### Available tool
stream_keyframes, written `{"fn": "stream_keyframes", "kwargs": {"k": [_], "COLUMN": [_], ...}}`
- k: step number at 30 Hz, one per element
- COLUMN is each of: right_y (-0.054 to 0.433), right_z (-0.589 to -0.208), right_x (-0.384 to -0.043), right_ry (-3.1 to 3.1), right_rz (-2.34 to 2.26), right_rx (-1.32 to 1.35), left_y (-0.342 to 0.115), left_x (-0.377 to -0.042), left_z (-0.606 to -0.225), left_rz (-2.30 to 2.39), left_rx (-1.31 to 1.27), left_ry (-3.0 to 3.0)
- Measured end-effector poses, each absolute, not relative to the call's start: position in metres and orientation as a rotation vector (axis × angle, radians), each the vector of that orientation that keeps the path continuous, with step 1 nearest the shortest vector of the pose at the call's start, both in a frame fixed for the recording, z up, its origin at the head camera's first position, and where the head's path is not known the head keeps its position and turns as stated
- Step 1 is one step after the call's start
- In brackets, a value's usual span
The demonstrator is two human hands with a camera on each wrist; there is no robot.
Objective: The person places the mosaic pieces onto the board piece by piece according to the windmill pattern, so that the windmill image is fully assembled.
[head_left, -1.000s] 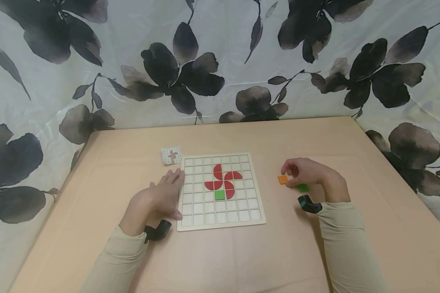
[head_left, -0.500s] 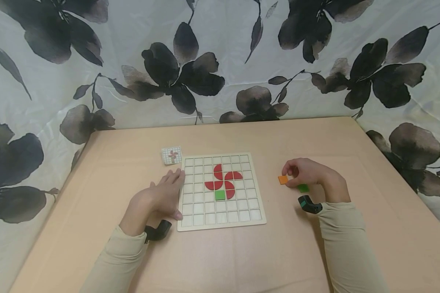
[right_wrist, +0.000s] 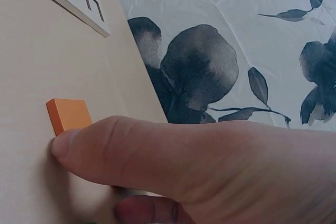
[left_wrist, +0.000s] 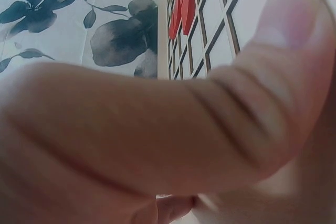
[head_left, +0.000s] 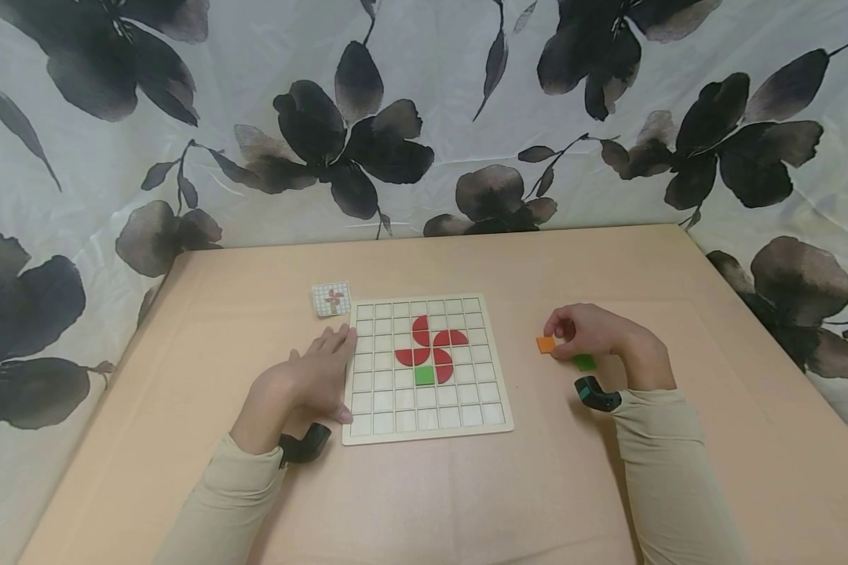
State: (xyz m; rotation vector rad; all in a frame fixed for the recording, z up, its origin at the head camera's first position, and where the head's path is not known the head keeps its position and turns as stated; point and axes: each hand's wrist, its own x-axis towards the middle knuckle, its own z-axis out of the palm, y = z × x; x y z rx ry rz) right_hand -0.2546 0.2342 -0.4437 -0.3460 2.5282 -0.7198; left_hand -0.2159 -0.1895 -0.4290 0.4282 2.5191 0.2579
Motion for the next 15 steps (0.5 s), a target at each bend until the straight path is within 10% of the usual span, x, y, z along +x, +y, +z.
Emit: {"fn": "stream_keyframes", "kwargs": {"k": [15], "right_y": [0.2276], "right_z": [-0.4437], "right_x": [-0.2562], "right_ry": [2.545], "right_rz": [-0.714], "right_rx": [-0.324], "left_y": [-0.1888], "left_x": [-0.2166], "left_z": [-0.4288], "left_rz": [0.254], "left_rx": [0.423], "left_ry": [2.523]}}
